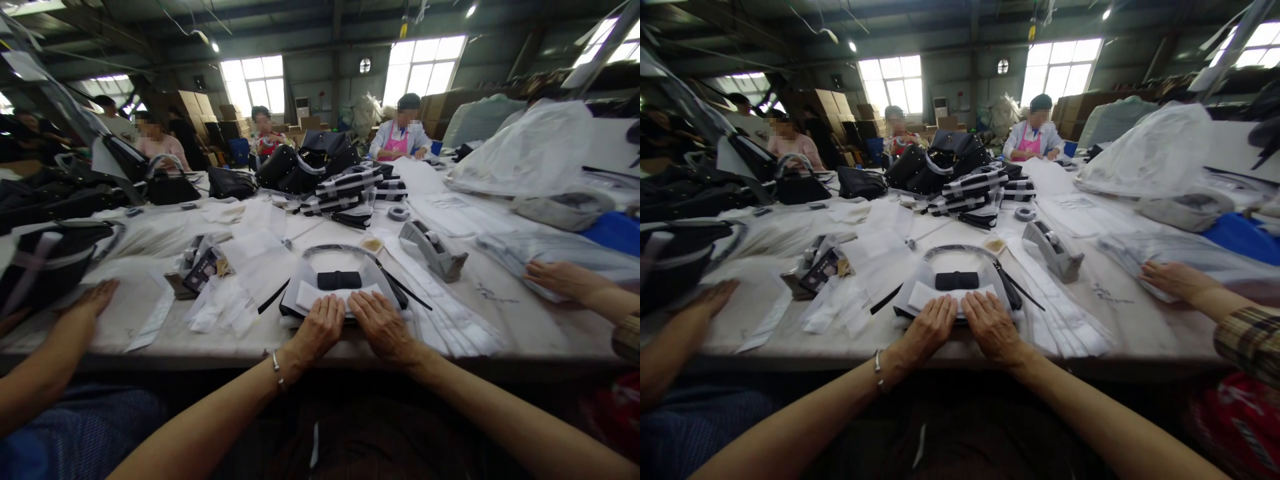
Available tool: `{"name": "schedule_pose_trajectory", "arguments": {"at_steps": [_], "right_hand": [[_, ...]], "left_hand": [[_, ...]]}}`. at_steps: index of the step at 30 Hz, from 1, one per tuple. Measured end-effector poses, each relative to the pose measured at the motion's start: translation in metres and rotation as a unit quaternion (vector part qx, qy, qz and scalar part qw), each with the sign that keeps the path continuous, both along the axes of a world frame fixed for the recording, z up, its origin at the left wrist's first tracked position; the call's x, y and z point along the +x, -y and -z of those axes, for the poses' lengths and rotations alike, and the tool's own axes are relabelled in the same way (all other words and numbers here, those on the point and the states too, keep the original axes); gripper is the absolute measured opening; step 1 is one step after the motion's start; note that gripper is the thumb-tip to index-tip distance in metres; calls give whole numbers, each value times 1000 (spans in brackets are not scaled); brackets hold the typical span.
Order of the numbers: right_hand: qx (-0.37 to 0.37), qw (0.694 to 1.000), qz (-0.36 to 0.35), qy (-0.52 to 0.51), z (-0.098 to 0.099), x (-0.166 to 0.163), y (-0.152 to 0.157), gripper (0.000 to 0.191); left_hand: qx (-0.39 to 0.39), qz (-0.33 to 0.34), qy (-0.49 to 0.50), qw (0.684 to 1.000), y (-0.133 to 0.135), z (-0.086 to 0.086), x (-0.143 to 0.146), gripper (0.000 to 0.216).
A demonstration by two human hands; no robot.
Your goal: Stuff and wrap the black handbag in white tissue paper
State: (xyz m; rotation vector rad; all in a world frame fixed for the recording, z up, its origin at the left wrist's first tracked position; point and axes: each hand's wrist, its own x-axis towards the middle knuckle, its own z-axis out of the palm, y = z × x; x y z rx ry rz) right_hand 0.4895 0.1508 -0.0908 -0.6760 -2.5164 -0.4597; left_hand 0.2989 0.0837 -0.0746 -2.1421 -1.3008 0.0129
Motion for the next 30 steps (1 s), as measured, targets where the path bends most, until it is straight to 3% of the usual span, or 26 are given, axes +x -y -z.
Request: {"name": "schedule_pose_trajectory", "arguments": {"at_steps": [6, 12, 17, 21, 24, 26, 28, 30], "right_hand": [[-14, 1000, 5, 21, -22, -7, 2, 66], [46, 998, -4, 51, -45, -22, -12, 32], [-4, 997, -41, 58, -49, -30, -12, 21], [-104, 990, -57, 72, -63, -29, -12, 19], [-244, 966, -85, 27, -88, -20, -39, 25], [-291, 954, -56, -50, -100, -11, -72, 26], [-256, 962, 38, -85, -100, -3, -112, 29], [-194, 968, 156, -36, -85, 1, -149, 37]], "left_hand": [[-21, 51, 100, 993, -7, -18, -15, 43], [2, 33, 136, 990, -7, -25, -19, 44], [114, -14, 114, 987, -7, -11, -13, 41], [158, 17, 114, 981, -10, -7, -18, 37], [159, 52, 134, 977, -10, -5, -25, 40], [170, 61, 162, 970, -9, -1, -29, 41], [194, 67, 204, 957, -9, 6, -31, 42], [220, 77, 240, 942, -10, 13, -33, 45]]}}
